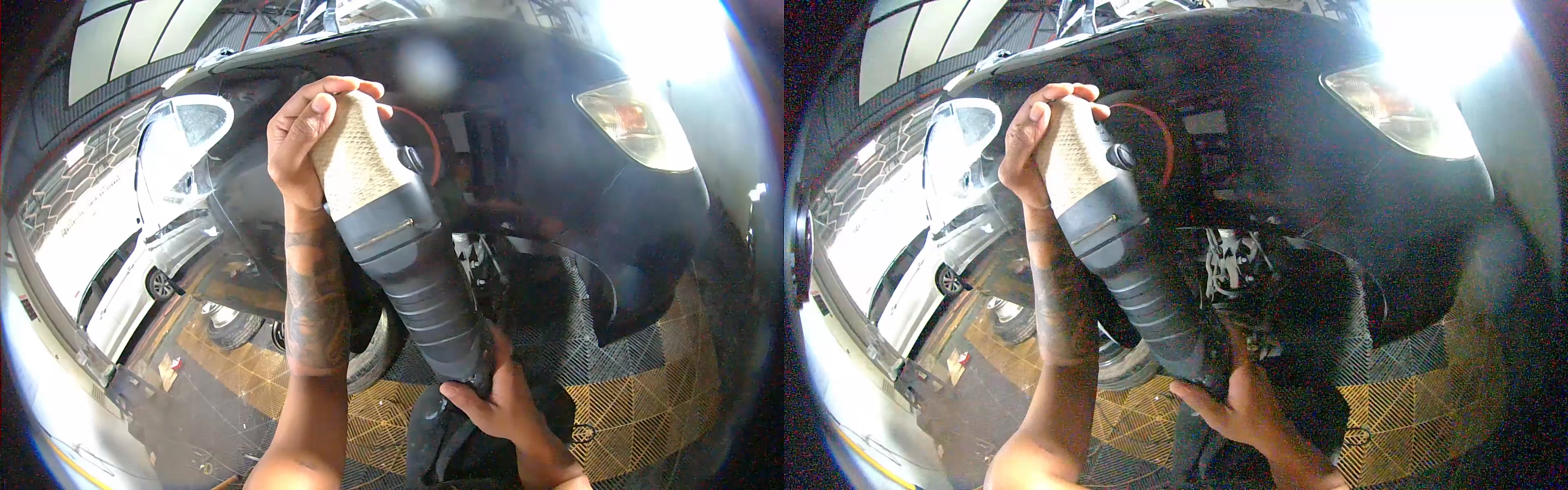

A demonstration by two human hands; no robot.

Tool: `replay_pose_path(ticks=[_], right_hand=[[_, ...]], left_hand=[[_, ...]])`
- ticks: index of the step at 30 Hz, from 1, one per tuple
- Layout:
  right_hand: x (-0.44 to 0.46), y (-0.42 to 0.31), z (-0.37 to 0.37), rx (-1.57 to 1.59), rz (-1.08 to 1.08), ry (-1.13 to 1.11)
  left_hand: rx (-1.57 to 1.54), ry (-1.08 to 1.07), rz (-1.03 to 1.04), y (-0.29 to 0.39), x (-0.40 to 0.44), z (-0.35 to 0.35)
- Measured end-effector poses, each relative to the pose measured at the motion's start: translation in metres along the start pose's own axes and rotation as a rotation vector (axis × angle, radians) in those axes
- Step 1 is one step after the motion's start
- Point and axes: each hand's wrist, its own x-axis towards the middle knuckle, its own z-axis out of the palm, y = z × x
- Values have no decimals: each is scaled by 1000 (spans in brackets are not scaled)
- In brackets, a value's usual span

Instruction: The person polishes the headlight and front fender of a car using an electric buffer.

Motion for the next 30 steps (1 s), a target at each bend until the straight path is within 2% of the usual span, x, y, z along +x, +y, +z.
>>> replay_pose_path(ticks=[3, 6, 8, 13, 17, 24, 27, 30], right_hand=[[4, -3, 2, 80, 82, -40], [8, -4, 5, 70, 43, -60], [12, -9, 5, 65, 32, -82], [20, -5, 15, 62, -16, -115], [24, 1, 25, 60, -17, -148], [32, 1, 33, 36, -25, -184], [31, -1, 30, -147, -2, -226], [29, -3, 26, 0, -7, -217]], left_hand=[[13, 8, 4, 3, -4, -5], [0, -3, 14, 2, -6, -15], [-67, 94, 34, 3, -9, -18], [-62, 154, 4, 8, -21, -39], [91, 196, 27, 11, -36, -63], [-26, 454, -39, 8, -71, -91], [-6, 474, -45, 9, -77, -91], [-27, 445, -37, 7, -72, -86]])
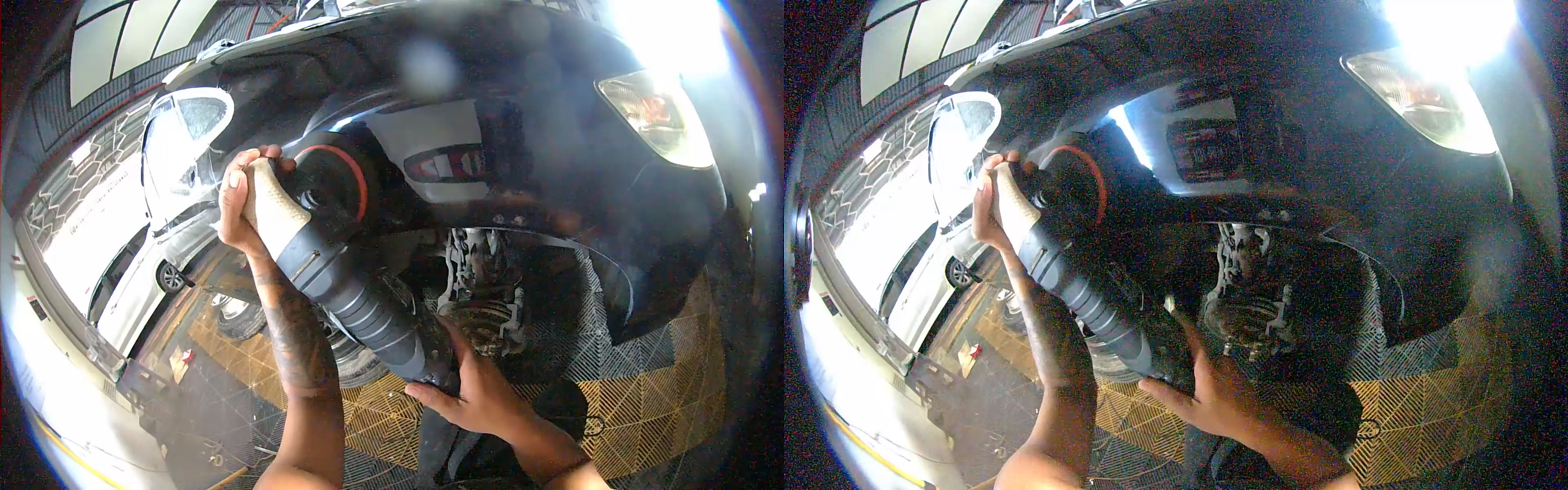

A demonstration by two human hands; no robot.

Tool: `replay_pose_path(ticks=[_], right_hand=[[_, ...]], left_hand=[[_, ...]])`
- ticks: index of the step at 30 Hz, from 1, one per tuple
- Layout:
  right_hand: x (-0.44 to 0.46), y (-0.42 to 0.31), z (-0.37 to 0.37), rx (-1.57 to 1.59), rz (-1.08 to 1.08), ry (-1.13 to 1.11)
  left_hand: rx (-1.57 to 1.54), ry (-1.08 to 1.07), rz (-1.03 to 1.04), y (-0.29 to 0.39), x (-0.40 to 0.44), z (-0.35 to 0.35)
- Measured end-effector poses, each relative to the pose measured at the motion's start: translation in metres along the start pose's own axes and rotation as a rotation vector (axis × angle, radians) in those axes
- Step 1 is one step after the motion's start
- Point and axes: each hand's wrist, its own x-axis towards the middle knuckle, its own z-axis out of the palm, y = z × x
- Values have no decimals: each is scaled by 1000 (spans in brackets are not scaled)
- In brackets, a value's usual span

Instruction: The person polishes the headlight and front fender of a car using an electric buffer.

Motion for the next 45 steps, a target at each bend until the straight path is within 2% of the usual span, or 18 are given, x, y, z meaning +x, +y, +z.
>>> replay_pose_path(ticks=[2, 6, 9, 12, 14, 20, 29, 30, 31, 32, 33, 35, 37, 39, 41, 42, 43, 45], right_hand=[[-3, -9, -7, 156, 97, -12], [-11, -7, -17, 87, -19, 59], [-17, -12, -24, 170, 93, 48], [-13, -3, -22, 51, -5, 74], [-6, 3, -17, 1, -66, 51], [9, 3, -16, -12, -51, 2], [-48, 7, -53, 48, 16, 188], [-55, 11, -56, 77, -6, 254], [-63, 17, -58, 1, -74, 252], [-72, 23, -60, -76, -141, 255], [-90, 26, -56, 136, 73, 336], [-103, 30, -53, 298, 244, 404], [-110, 32, -50, 369, 318, 460], [-107, 34, -50, 355, 310, 474], [-94, 33, -51, 226, 285, 381], [-85, 31, -52, 184, 275, 351], [-67, 20, -52, 16, 78, 311], [-43, 3, -47, 100, 1, 207]], left_hand=[[-18, -40, 2, 0, 5, 10], [38, -210, 59, -1, 14, 46], [0, -245, 32, -4, 18, 55], [104, -141, 88, -4, 14, 46], [-40, -128, 23, -3, 13, 23], [33, -32, 41, 2, 11, 11], [4, -412, 12, -14, 23, 137], [264, -455, 207, -27, 33, 144], [-30, -592, 16, -23, 30, 171], [-7, -558, 37, -31, 27, 191], [38, -578, 70, -32, 25, 202], [125, -616, 138, -32, 22, 226], [-55, -632, 27, -34, 23, 229], [47, -585, 72, -28, 18, 219], [-87, -584, -1, -28, 25, 197], [-34, -553, 104, -32, 26, 182], [-17, -521, 38, -21, 25, 172], [8, -454, -23, -8, 26, 143]])
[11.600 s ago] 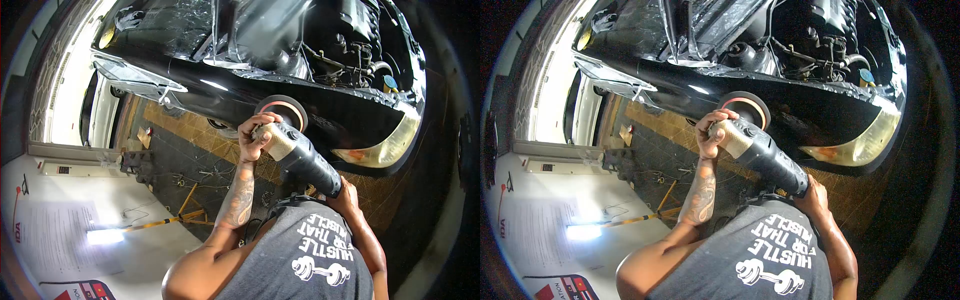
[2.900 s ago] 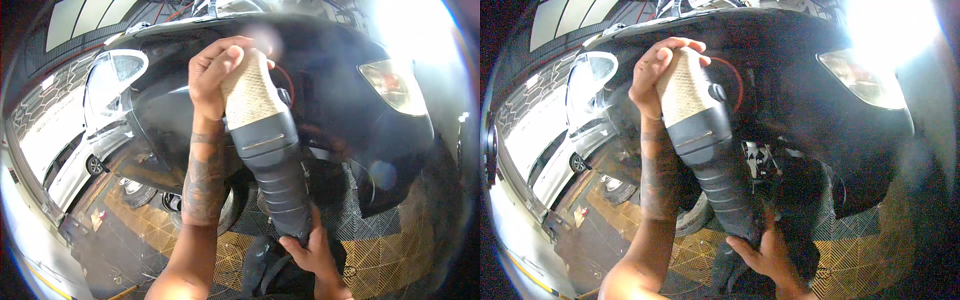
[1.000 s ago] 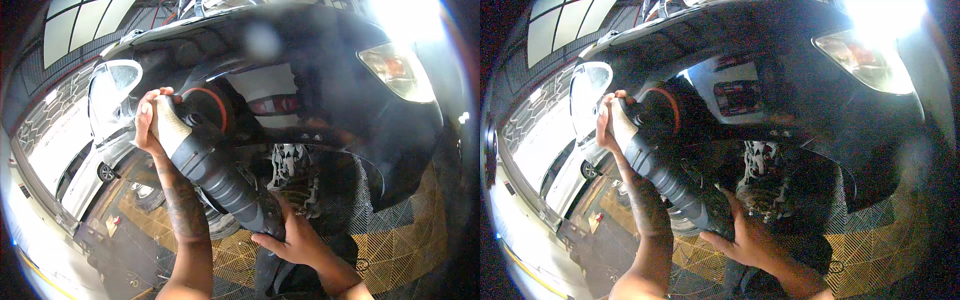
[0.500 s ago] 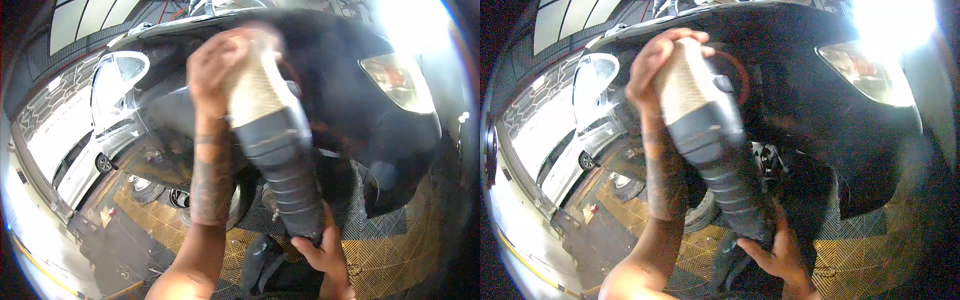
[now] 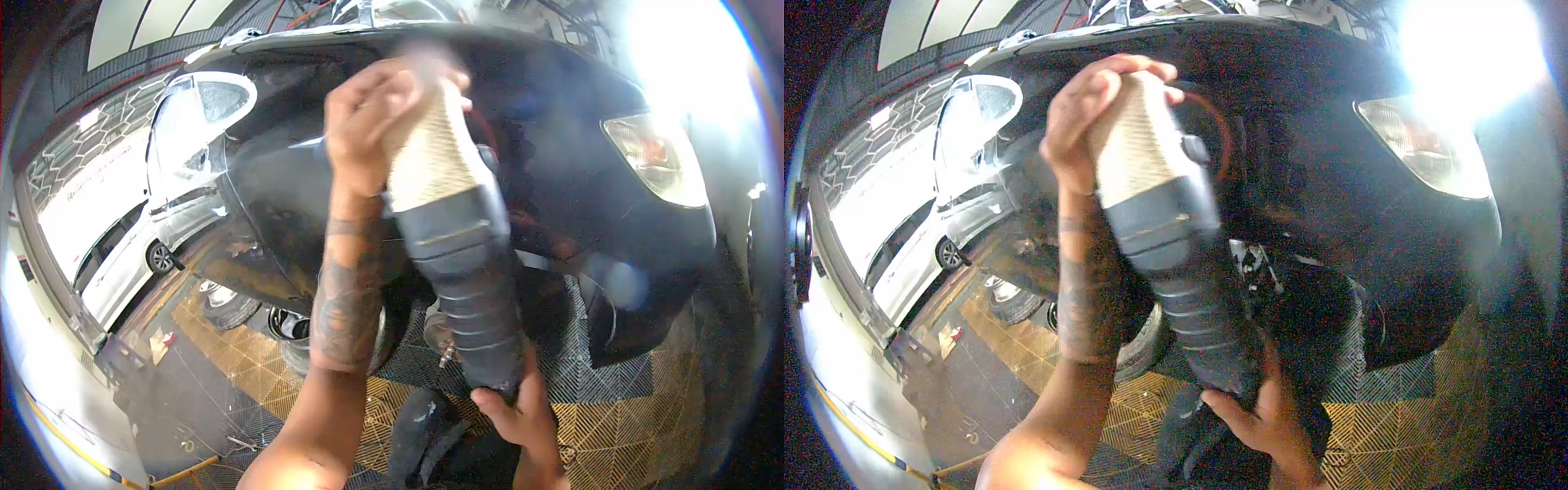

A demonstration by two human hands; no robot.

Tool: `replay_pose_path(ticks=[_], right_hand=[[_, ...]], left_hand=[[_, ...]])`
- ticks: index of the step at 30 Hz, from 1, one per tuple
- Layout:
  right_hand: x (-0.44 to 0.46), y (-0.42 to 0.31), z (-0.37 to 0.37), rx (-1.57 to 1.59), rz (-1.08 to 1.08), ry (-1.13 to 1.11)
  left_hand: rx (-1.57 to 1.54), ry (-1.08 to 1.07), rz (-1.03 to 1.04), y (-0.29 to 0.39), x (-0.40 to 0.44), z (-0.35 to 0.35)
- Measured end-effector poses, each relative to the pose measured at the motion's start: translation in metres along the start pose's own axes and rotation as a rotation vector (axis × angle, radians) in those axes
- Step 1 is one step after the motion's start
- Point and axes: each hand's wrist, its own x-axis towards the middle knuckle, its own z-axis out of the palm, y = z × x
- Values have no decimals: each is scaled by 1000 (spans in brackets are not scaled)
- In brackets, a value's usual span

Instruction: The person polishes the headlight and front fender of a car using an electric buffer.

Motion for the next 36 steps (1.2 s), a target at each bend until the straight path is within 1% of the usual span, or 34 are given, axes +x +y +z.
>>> replay_pose_path(ticks=[1, 3, 4, 5, 7, 8, 9, 11, 14, 17, 18, 19, 20, 21, 23, 25, 27, 29, 30, 31, 33, 34, 35, 36], right_hand=[[6, -1, 5, 2, 4, 7], [17, 1, 15, -41, -12, -85], [23, 0, 19, -115, -36, -100], [26, 1, 23, -111, -31, -95], [30, 4, 34, -72, -41, -135], [33, -1, 41, 51, 18, -133], [33, 1, 43, 55, 21, -131], [35, 8, 47, -204, -16, -187], [35, 9, 52, -151, -8, -190], [32, 8, 49, -111, 3, -160], [30, 6, 47, -111, 2, -159], [29, 2, 43, -36, 6, -140], [28, -2, 39, 39, 10, -120], [25, -4, 35, 41, 8, -119], [15, -6, 25, -16, -25, -59], [6, -12, 13, -41, -18, -51], [-6, -7, 6, -67, -13, -45], [-27, 5, 1, -58, 254, 136], [-32, 5, 0, 0, 356, 156], [-41, 14, -2, -6, 354, 156], [-55, 33, -2, -28, 367, 242], [-57, 36, -3, -35, 372, 271], [-57, 36, -3, -11, 375, 249], [-54, 34, -3, 1, 375, 238]], left_hand=[[7, 37, 3, 0, -5, -14], [60, 80, 51, 4, -18, -36], [37, 113, 79, 4, -22, -48], [15, 148, 104, 4, -27, -59], [50, 246, 63, 8, -39, -77], [79, 274, 63, 11, -46, -85], [109, 304, 66, 12, -53, -92], [132, 318, 72, 12, -64, -106], [47, 345, 61, 9, -74, -113], [20, 401, 34, 11, -71, -101], [51, 379, 52, 9, -65, -97], [84, 357, 72, 10, -59, -89], [114, 351, 35, 13, -54, -78], [44, 273, 25, 10, -46, -72], [64, 161, 44, 8, -29, -49], [84, 86, -15, 7, -17, -15], [33, -88, 36, -5, 3, 6], [132, -189, 103, -14, 20, 36], [142, -168, 78, -16, 24, 54], [88, -175, 79, -19, 27, 64], [-21, -190, 79, -26, 33, 84], [-18, -195, 68, -26, 33, 83], [-13, -201, 56, -26, 33, 83], [-17, -163, 6, -23, 31, 79]])
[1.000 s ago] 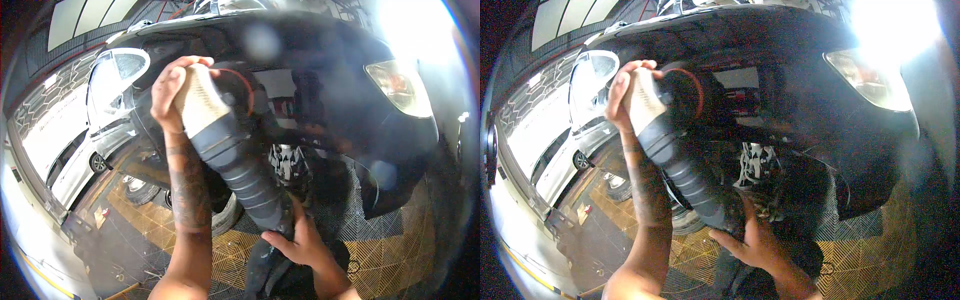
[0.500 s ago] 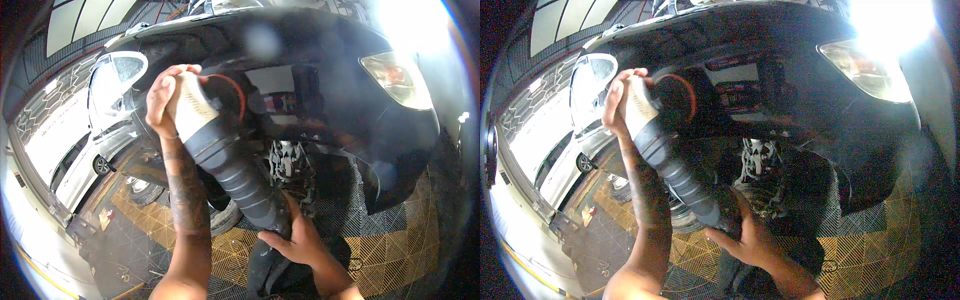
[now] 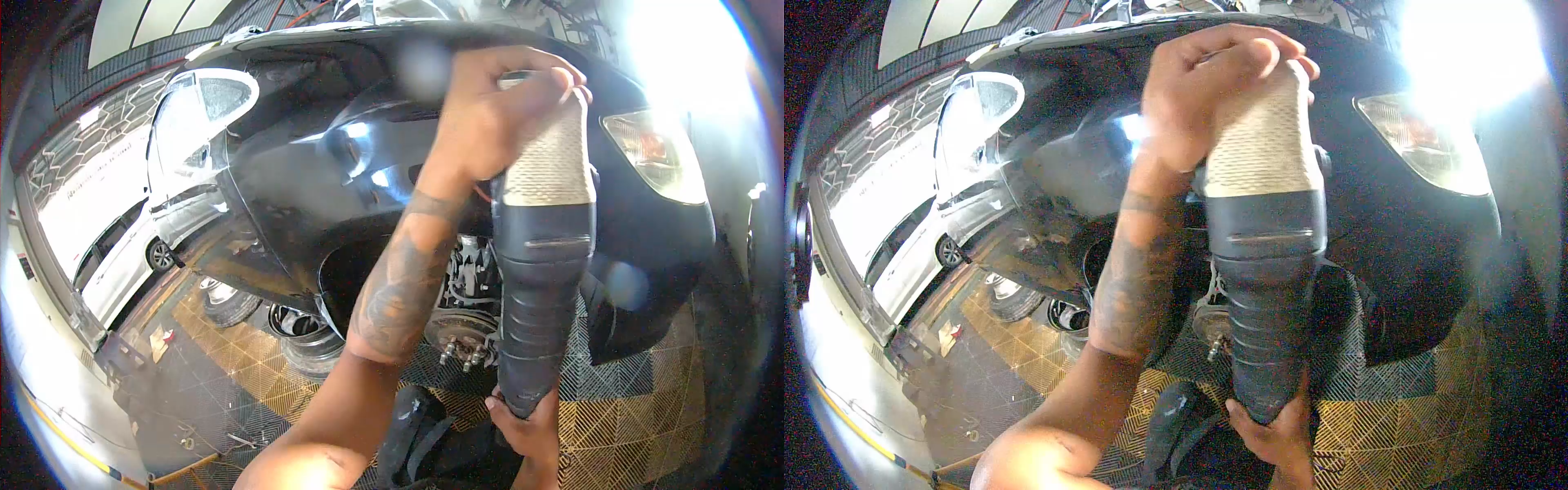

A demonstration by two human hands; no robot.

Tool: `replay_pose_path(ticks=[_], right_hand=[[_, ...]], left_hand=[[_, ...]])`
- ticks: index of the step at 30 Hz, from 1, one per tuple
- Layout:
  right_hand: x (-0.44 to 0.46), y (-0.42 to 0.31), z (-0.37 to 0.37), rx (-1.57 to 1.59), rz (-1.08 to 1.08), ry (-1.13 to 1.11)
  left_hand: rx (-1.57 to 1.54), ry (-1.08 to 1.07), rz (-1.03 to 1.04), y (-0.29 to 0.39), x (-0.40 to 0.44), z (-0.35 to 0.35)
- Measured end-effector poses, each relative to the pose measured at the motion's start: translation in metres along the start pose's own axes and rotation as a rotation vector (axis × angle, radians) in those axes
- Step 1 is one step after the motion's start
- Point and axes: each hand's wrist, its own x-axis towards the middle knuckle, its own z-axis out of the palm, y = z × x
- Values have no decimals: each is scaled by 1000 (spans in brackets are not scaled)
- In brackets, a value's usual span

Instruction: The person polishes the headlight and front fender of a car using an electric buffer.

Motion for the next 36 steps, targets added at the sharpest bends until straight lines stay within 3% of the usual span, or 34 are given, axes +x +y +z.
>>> replay_pose_path(ticks=[4, 5, 7, 9, 10, 13, 19, 20, 24, 27, 29, 33, 36], right_hand=[[16, -24, 11, -110, -18, -135], [22, -30, 17, -198, -227, -118], [29, -37, 29, -282, -427, -98], [36, -39, 41, -182, -347, -192], [42, -49, 44, -292, -475, -224], [52, -46, 60, -245, -463, -326], [52, -52, 75, -146, -316, -453], [51, -50, 76, -160, -324, -448], [43, -32, 69, -200, -423, -396], [33, -30, 51, -251, -384, -394], [21, -21, 35, -339, -208, -373], [2, 1, 13, -330, -208, -268], [2, -1, 7, -316, -338, -265]], left_hand=[[-71, 35, -10, 11, -24, -40], [-78, 72, -36, 16, -32, -50], [-23, 97, 20, 19, -46, -77], [54, 180, 21, 25, -62, -100], [102, 224, 13, 30, -70, -109], [89, 373, 55, 34, -95, -139], [178, 695, -7, 35, -148, -166], [3, 633, 16, 33, -154, -169], [-108, 639, 72, 26, -163, -151], [70, 659, 49, 22, -160, -127], [48, 611, 52, 22, -148, -98], [30, 375, 45, 22, -129, -56], [49, 488, 19, 21, -137, -51]])
